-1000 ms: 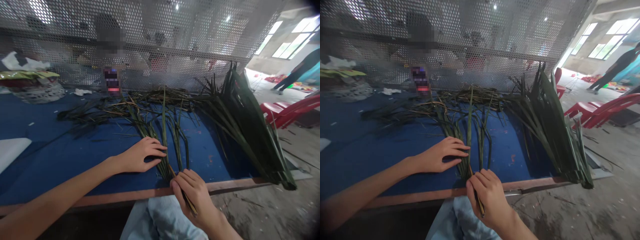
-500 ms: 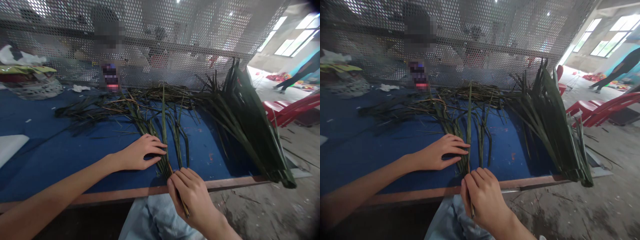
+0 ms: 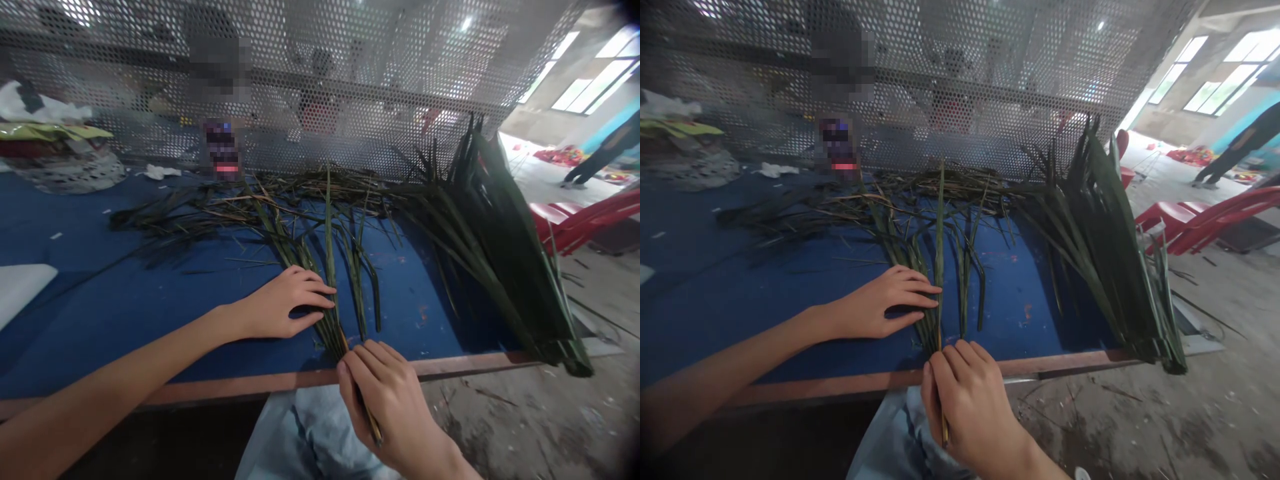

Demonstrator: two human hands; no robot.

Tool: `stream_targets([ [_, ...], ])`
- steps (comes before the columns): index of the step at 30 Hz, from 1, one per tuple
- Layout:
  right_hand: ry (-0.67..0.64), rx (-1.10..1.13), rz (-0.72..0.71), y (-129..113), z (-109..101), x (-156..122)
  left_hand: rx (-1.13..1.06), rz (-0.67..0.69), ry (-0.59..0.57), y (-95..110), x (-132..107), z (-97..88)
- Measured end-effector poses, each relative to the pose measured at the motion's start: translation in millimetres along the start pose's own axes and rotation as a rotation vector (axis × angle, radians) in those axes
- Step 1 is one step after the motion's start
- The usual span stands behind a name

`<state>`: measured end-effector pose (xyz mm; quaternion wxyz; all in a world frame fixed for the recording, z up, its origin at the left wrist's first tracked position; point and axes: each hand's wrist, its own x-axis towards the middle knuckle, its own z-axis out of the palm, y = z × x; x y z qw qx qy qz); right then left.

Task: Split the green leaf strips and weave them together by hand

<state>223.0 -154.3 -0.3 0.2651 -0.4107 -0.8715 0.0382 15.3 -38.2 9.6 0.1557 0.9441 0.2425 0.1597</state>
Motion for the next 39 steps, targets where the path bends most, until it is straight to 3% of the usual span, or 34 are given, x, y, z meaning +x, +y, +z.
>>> stream_targets([
  [26,-0.069,0.055,-0.032,9.1,-4.4,-20.3,-0.049,-0.016,0.01,-1.2,-0.8,0.0],
  [39,-0.006,0.036,-0.09,-1.9,-11.3,-30.2,-0.033,-0.024,-0.001,-0.9,-0.3,-0.3],
])
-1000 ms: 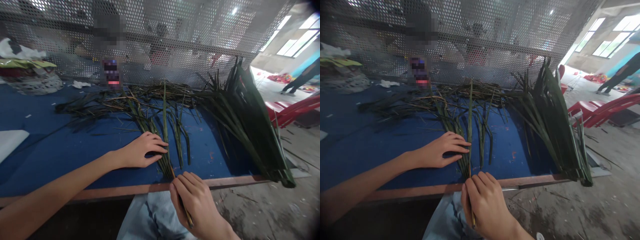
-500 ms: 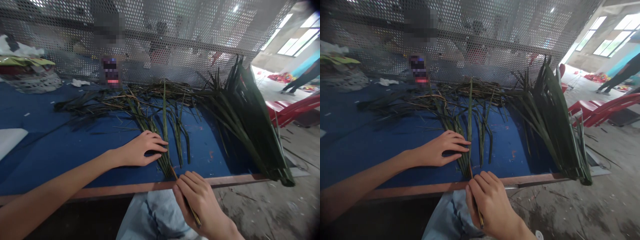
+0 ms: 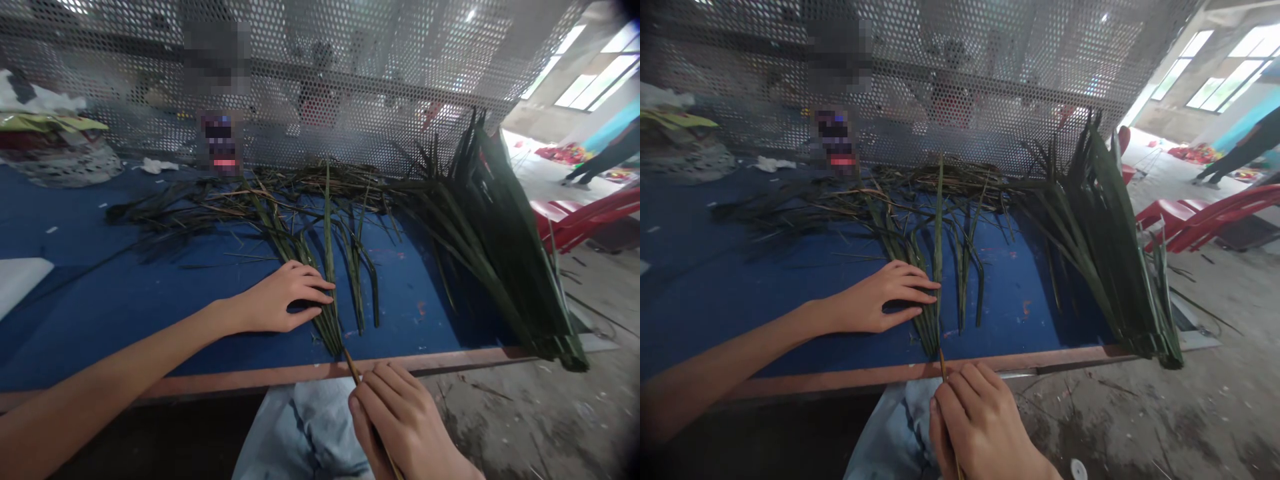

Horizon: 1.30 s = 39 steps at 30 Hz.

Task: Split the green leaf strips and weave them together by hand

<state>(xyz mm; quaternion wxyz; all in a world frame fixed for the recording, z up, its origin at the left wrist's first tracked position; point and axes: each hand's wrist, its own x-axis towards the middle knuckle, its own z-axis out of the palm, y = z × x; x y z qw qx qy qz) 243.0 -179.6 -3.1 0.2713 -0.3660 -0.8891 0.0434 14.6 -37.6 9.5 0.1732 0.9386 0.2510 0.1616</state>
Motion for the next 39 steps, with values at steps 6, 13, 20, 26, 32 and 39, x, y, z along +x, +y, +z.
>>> stream_targets([
  [6,0.006,-0.016,0.016,-3.5,1.5,-8.5,0.011,0.0,-0.014,-0.2,-0.2,0.7],
  [13,0.088,0.05,0.105,-4.0,-5.7,-14.1,0.018,0.004,-0.029,2.9,0.2,-0.9],
  [20,0.041,0.109,0.031,14.7,8.6,-0.7,0.021,0.035,0.048,7.4,-0.4,2.2],
  [26,0.019,0.095,0.021,21.7,18.1,-0.3,0.014,0.112,0.042,12.7,-0.7,4.0],
  [32,0.09,0.124,0.019,21.5,18.7,0.6,-0.008,0.113,0.024,9.8,-1.4,4.8],
  [39,0.071,0.053,0.015,19.8,18.8,6.6,-0.015,0.093,0.013,11.9,-1.2,4.5],
])
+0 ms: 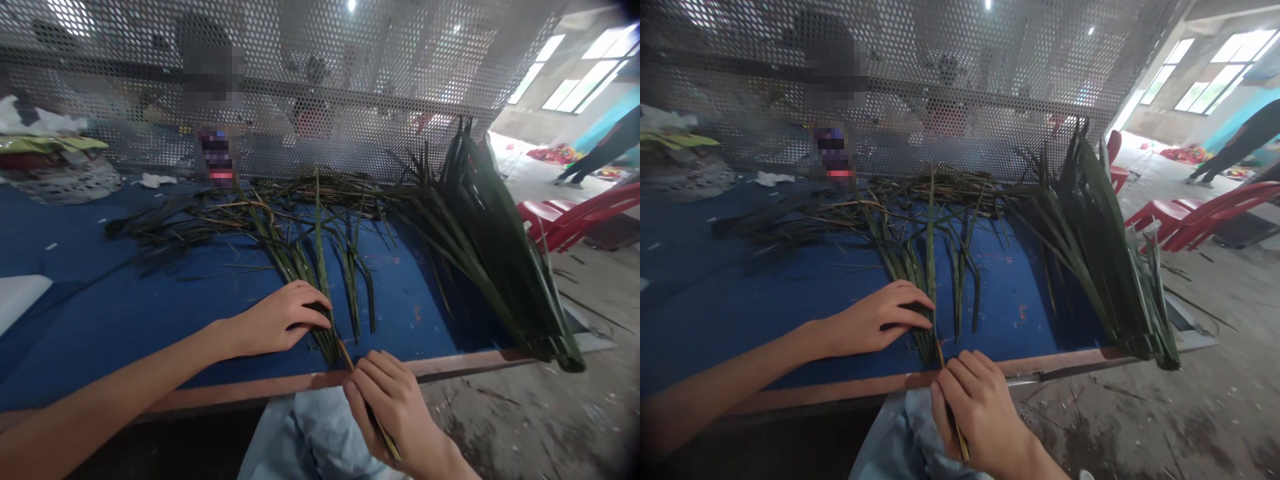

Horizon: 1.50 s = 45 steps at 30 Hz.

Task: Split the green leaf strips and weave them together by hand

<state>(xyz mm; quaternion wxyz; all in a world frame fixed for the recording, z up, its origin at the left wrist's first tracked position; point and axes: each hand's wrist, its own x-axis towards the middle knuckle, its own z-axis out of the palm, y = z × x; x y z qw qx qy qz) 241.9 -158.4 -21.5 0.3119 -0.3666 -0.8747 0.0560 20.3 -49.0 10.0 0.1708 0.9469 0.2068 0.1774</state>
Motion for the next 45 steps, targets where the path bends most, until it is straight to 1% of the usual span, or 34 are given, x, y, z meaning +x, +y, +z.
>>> stream_targets([
  [11,-0.01,-0.034,-0.007,0.4,0.0,-1.1,-0.056,0.013,0.005,-4.1,1.5,0.1],
  [15,-0.013,-0.006,0.004,-0.2,-0.1,-1.1,-0.066,0.008,0.003,-5.9,1.3,0.4],
  [21,0.06,0.07,0.068,-3.2,3.4,2.1,-0.099,-0.028,0.012,-6.0,1.1,0.7],
  [24,0.028,0.063,0.078,-2.2,7.7,5.7,-0.118,-0.053,0.02,-4.9,1.8,0.1],
  [28,-0.013,0.043,0.083,0.4,10.5,9.2,-0.129,-0.052,0.016,-3.8,2.6,-0.7],
  [33,-0.004,0.024,0.069,0.4,5.3,11.4,-0.141,-0.039,0.027,-3.2,2.8,-0.7],
  [38,-0.005,0.035,0.064,-1.5,0.6,15.9,-0.125,-0.055,0.02,-2.3,2.7,-0.8],
  [45,-0.003,-0.028,0.046,-8.7,-2.4,22.8,-0.1,-0.06,0.009,-0.6,3.0,-1.6],
])
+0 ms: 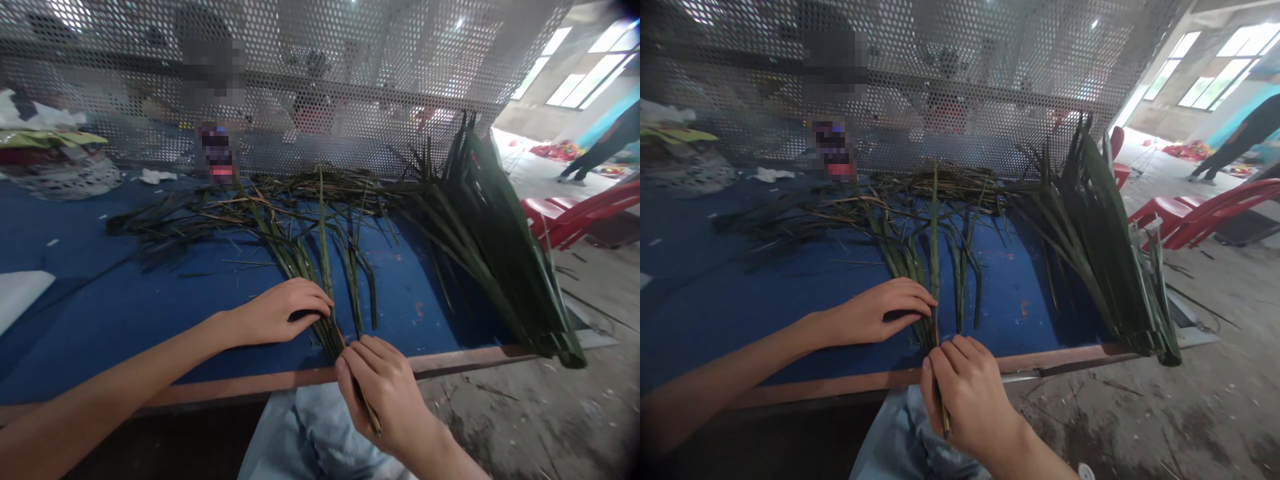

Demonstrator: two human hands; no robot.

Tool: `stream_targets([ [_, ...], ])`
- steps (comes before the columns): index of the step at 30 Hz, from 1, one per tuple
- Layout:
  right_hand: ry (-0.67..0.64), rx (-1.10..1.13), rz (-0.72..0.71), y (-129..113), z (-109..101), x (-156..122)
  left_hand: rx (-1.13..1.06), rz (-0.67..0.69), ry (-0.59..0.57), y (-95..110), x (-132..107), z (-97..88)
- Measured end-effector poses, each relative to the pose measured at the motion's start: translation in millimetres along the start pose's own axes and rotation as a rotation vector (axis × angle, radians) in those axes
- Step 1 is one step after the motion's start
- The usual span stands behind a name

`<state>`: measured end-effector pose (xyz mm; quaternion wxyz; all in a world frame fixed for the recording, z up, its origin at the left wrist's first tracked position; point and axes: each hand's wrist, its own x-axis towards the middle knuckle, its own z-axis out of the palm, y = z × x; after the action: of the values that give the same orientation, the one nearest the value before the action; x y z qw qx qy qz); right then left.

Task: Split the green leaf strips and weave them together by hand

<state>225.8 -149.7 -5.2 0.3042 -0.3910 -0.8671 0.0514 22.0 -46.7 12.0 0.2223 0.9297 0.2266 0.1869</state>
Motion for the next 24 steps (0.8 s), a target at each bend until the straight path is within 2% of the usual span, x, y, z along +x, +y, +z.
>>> stream_targets([
  [14,0.024,-0.081,-0.03,-5.7,2.8,-6.5,-0.017,0.02,0.037,1.5,-0.7,1.2],
  [24,0.067,-0.138,-0.046,-6.4,9.0,-13.9,0.007,0.015,0.023,2.4,-3.0,0.5],
])
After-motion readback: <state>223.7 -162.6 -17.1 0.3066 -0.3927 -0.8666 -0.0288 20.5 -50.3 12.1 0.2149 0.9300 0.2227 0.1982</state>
